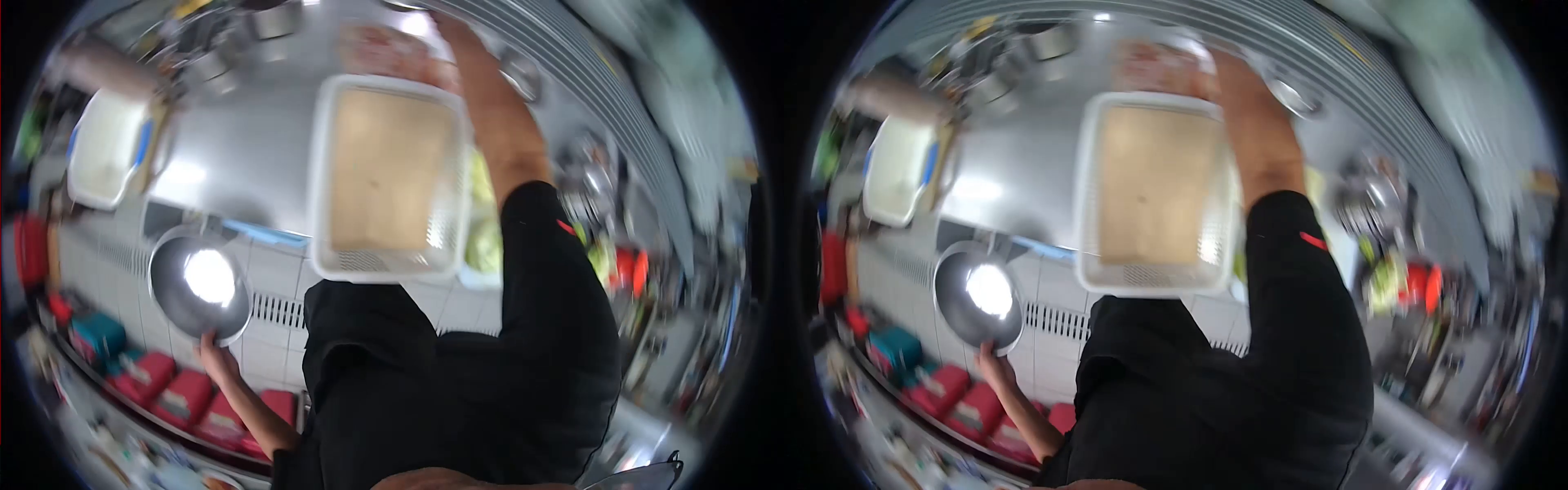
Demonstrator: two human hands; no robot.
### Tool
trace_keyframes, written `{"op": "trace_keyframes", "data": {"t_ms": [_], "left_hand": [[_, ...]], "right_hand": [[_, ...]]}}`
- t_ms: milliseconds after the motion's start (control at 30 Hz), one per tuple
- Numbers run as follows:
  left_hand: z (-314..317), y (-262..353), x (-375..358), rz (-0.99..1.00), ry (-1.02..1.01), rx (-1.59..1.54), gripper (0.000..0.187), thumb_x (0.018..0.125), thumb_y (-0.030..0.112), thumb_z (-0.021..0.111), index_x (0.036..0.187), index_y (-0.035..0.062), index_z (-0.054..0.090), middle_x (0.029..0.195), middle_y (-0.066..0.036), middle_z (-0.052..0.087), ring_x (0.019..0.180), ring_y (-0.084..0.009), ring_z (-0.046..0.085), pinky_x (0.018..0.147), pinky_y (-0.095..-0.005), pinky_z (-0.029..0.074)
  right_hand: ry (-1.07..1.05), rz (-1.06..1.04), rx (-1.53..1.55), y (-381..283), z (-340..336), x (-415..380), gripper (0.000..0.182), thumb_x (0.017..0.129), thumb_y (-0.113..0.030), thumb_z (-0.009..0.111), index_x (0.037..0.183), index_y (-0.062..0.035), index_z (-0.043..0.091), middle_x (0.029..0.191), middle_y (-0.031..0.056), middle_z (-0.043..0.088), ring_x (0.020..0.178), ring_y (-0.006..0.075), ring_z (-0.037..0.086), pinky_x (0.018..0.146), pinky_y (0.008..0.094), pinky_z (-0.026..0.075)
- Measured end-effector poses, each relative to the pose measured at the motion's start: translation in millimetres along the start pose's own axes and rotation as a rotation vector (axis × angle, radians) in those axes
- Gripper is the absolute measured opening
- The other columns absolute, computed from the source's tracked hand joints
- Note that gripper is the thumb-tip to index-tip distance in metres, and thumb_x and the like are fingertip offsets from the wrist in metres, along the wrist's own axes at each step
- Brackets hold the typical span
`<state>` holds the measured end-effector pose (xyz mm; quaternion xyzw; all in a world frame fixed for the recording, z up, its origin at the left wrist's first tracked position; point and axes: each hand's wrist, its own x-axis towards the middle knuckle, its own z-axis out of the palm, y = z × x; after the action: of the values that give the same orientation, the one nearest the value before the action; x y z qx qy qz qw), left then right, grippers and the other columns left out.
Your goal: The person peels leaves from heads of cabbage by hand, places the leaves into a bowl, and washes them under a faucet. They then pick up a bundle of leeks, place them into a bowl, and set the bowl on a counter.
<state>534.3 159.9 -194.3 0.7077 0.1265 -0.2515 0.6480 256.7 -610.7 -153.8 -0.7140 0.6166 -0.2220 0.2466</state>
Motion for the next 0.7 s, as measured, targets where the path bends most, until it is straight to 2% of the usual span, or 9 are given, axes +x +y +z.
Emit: {"op": "trace_keyframes", "data": {"t_ms": [33,133,200,300,333,367,400,500,700], "left_hand": [[-23,-12,0,-0.029,0.068,0.051,0.028,0.084,0.001,0.063,0.108,-0.0074,0.052,0.107,-0.015,0.061,0.097,-0.0236,0.059,0.088,-0.0356,0.048],[-73,-54,14,-0.069,-0.132,0.112,0.032,0.087,0.008,0.058,0.109,-0.0154,0.057,0.115,-0.021,0.060,0.104,-0.0272,0.059,0.090,-0.0421,0.053],[-103,-93,25,-0.072,-0.251,0.059,0.035,0.085,0.007,0.055,0.108,-0.0189,0.054,0.115,-0.024,0.058,0.104,-0.0318,0.060,0.093,-0.0436,0.056],[-158,-166,66,0.056,-0.528,0.464,0.034,0.086,0.007,0.051,0.108,-0.0186,0.052,0.114,-0.024,0.056,0.103,-0.0342,0.060,0.093,-0.0431,0.058],[-168,-192,79,-0.116,-0.504,0.254,0.032,0.088,0.009,0.049,0.108,-0.0165,0.053,0.110,-0.023,0.056,0.102,-0.0338,0.060,0.091,-0.0426,0.059],[-177,-216,90,-0.280,-0.446,0.043,0.031,0.089,0.010,0.047,0.108,-0.0145,0.053,0.107,-0.022,0.056,0.101,-0.0333,0.061,0.090,-0.0420,0.060],[-177,-222,86,-0.360,-0.389,0.031,0.031,0.089,0.010,0.047,0.108,-0.0141,0.054,0.106,-0.022,0.056,0.100,-0.0333,0.061,0.089,-0.0423,0.060],[-167,-227,65,-0.393,-0.399,0.227,0.029,0.089,0.010,0.048,0.107,-0.0129,0.054,0.105,-0.022,0.057,0.099,-0.0332,0.062,0.088,-0.0432,0.060],[-156,-243,9,-0.378,-0.459,0.402,0.027,0.089,0.009,0.051,0.107,-0.0105,0.055,0.102,-0.021,0.059,0.097,-0.0330,0.063,0.086,-0.0450,0.060]], "right_hand": [[0.061,-0.007,-0.063,22,-15,-16,0.030,0.082,-0.022,0.059,0.100,0.0008,0.067,0.089,0.0216,0.069,0.066,0.0234,0.064,0.050,0.0362,0.049],[0.249,-0.036,-0.232,119,-63,-82,0.032,0.081,-0.022,0.059,0.100,0.0016,0.068,0.091,0.0230,0.070,0.069,0.0253,0.067,0.053,0.0381,0.051],[0.192,0.354,0.327,38,-195,-321,0.020,0.067,-0.017,0.067,0.070,0.0028,0.068,0.064,0.0164,0.064,0.050,0.0255,0.059,0.046,0.0383,0.045],[0.239,0.410,0.414,88,-266,-507,0.020,0.072,-0.013,0.062,0.056,-0.0006,0.061,0.050,0.0076,0.052,0.039,0.0169,0.045,0.039,0.0347,0.032],[0.308,0.470,0.488,85,-292,-584,0.021,0.073,-0.014,0.062,0.058,-0.0007,0.060,0.051,0.0064,0.052,0.042,0.0153,0.045,0.040,0.0339,0.032],[0.384,0.524,0.478,133,-295,-636,0.020,0.074,-0.012,0.062,0.059,-0.0005,0.059,0.053,0.0050,0.053,0.044,0.0148,0.046,0.040,0.0330,0.032],[0.429,0.435,0.384,169,-301,-690,0.020,0.074,-0.011,0.062,0.058,0.0003,0.058,0.054,0.0043,0.053,0.044,0.0153,0.046,0.040,0.0320,0.032],[0.606,0.957,0.645,246,-331,-823,0.019,0.077,-0.010,0.062,0.060,-0.0062,0.053,0.053,0.0012,0.049,0.040,0.0060,0.036,0.035,0.0270,0.022],[0.991,1.202,0.822,390,-360,-964,0.011,0.080,-0.003,0.057,0.069,-0.0002,0.056,0.058,0.0076,0.055,0.039,0.0080,0.036,0.035,0.0263,0.024]]}}
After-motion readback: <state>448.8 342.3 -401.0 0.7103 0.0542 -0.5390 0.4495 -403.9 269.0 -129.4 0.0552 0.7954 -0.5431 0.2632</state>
